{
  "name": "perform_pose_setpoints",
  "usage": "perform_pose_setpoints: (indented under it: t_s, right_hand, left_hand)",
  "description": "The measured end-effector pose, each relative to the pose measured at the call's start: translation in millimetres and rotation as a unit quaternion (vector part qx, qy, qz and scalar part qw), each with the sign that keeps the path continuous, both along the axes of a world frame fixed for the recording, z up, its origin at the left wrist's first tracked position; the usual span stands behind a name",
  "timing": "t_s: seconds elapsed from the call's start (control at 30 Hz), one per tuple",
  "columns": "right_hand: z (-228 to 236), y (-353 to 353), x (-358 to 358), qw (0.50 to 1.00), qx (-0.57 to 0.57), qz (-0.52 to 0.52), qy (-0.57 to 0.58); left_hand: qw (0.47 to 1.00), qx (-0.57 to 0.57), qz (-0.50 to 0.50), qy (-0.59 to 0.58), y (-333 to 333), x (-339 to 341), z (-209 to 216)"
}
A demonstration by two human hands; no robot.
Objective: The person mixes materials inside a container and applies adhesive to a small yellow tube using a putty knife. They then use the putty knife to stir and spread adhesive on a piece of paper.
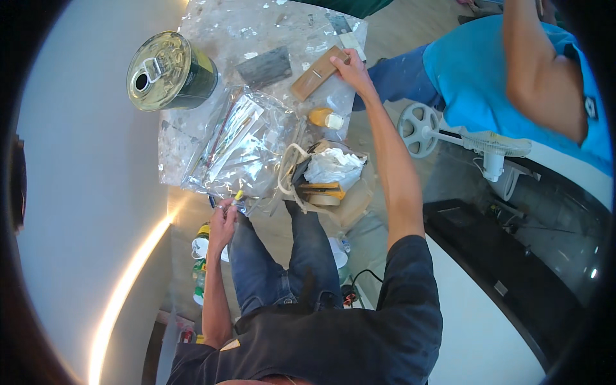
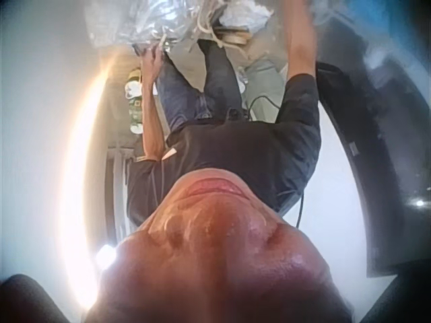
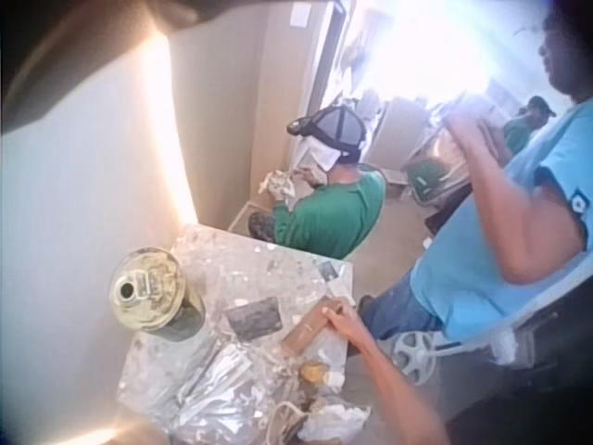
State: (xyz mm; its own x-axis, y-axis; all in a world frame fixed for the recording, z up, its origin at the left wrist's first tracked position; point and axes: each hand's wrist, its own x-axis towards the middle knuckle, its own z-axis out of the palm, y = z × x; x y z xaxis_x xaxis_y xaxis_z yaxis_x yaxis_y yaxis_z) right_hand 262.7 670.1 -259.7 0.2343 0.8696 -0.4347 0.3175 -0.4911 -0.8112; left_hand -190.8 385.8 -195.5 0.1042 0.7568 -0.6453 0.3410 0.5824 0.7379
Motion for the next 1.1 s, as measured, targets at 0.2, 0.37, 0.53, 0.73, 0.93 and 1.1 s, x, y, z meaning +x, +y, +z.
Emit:
perform_pose_setpoints:
  t_s: [0.2, 0.37, 0.53, 0.73, 0.93, 1.1]
  right_hand:
    - [-28.5, 33.7, 55.1, 0.894, 0.195, 0.071, -0.397]
    - [-75.0, 30.5, 111.3, 0.91, 0.09, 0.108, -0.391]
    - [-54.9, 46.0, 104.3, 0.931, 0.005, 0.209, -0.298]
    - [21.5, 6.7, 90.8, 0.972, 0.013, 0.09, -0.216]
    - [150.3, -80.7, 28.6, 0.947, 0.221, -0.085, -0.217]
    - [248.8, -160.8, -172.1, 0.884, 0.39, -0.161, -0.203]
  left_hand:
    - [0.996, 0.062, 0.06, 0.009, -1.7, -17.3, -25.7]
    - [0.977, 0.114, 0.169, 0.059, 35.0, -56.0, -46.8]
    - [0.95, 0.104, 0.269, 0.116, 44.8, -82.1, -41.0]
    - [0.915, 0.14, 0.353, 0.134, 45.4, -102.3, -50.7]
    - [0.925, 0.115, 0.32, 0.17, 46.6, -145.5, -71.4]
    - [0.931, 0.157, 0.3, 0.136, 49.8, -160.7, -98.9]
